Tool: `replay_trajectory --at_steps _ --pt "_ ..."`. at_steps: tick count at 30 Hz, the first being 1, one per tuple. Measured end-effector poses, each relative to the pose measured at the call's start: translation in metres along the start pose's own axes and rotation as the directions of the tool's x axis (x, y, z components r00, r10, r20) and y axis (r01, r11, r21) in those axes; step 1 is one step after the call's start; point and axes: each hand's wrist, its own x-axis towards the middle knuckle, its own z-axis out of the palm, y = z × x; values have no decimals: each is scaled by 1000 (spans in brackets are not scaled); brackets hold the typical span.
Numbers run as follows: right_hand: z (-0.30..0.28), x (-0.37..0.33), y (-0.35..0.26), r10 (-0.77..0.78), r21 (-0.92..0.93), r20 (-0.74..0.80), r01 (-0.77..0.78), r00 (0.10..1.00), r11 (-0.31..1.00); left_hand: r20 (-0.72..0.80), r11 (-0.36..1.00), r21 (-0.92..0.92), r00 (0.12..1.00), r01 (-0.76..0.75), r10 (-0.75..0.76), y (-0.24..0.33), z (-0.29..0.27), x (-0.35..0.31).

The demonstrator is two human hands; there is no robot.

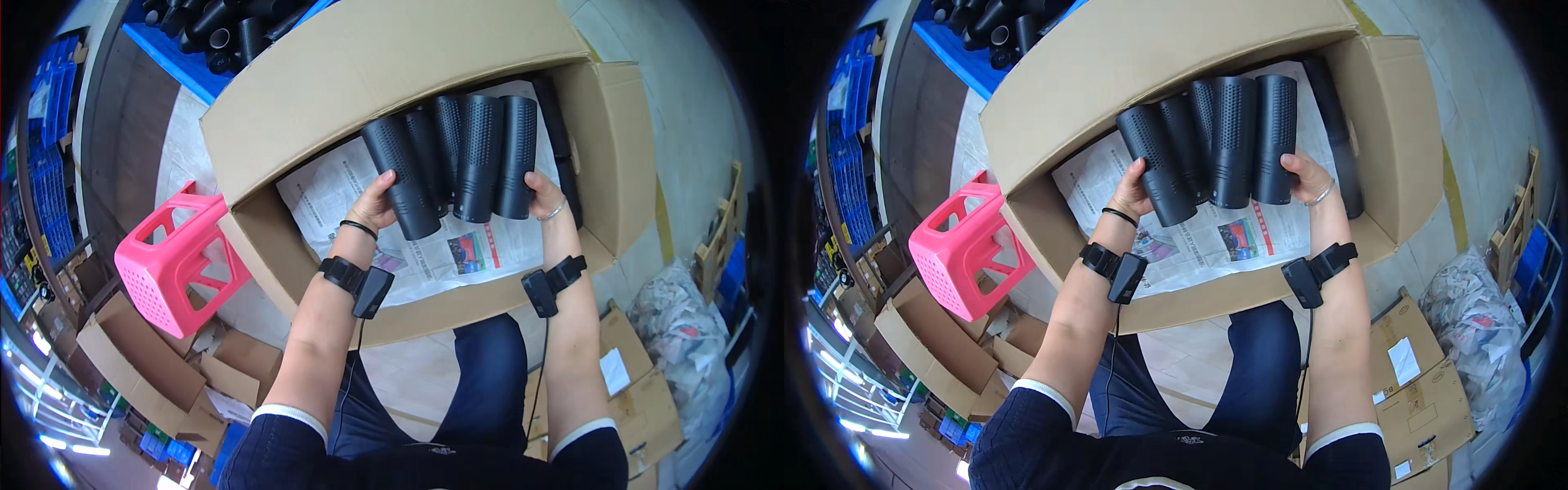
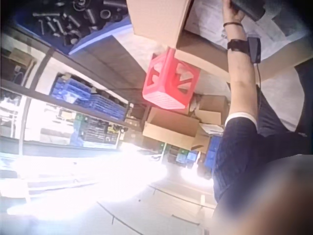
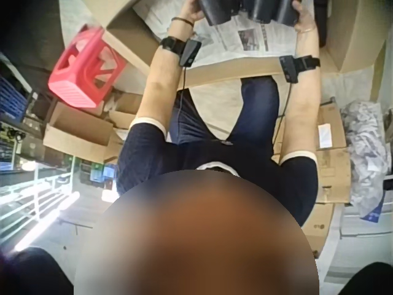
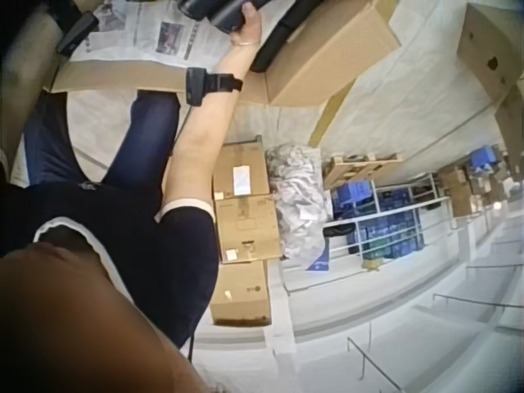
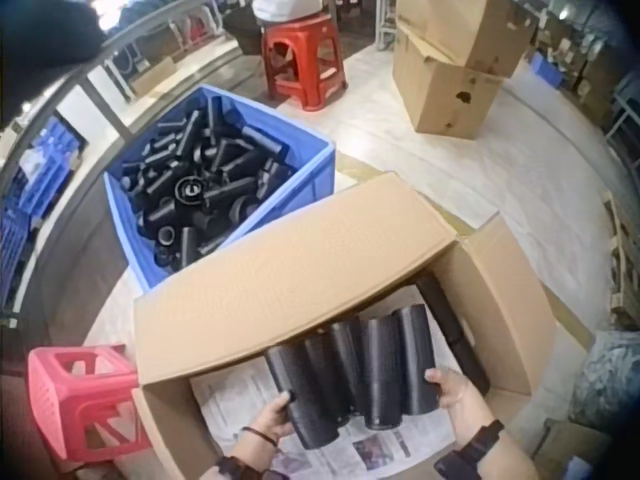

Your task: Assembling electronic lens components and packing them into boxes for shipping.

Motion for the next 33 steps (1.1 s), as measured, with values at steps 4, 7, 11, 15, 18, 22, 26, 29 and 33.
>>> replay_trajectory --at_steps 4,7,11,15,18,22,26,29,33 --pt "13 -2 10 49 -45 59 -46 997 998 -13 998 36 999 43 -43 6 -6 -17" --pt "19 -6 28 17 -27 97 -15 995 1000 -39 995 77 997 68 -65 5 -9 -35" --pt "35 -5 42 46 -16 72 -45 996 999 -43 989 120 996 81 -77 10 -16 -50" --pt "46 -15 64 13 -61 69 -8 998 998 -27 986 103 991 134 -131 13 -26 -66" --pt "56 -24 90 31 -53 65 -28 997 998 -25 966 174 982 190 -188 19 -26 -86" --pt "68 -31 121 -3 2 34 3 999 1000 -22 946 238 975 221 -223 32 -29 -104" --pt "84 -36 150 -47 78 79 41 996 996 -27 918 300 964 261 -266 42 -36 -126" --pt "105 -48 175 -36 120 -20 38 999 992 -40 905 321 959 280 -282 49 -38 -150" --pt "145 -67 184 -80 158 -52 87 995 984 -38 877 341 937 338 -346 72 -31 -178"
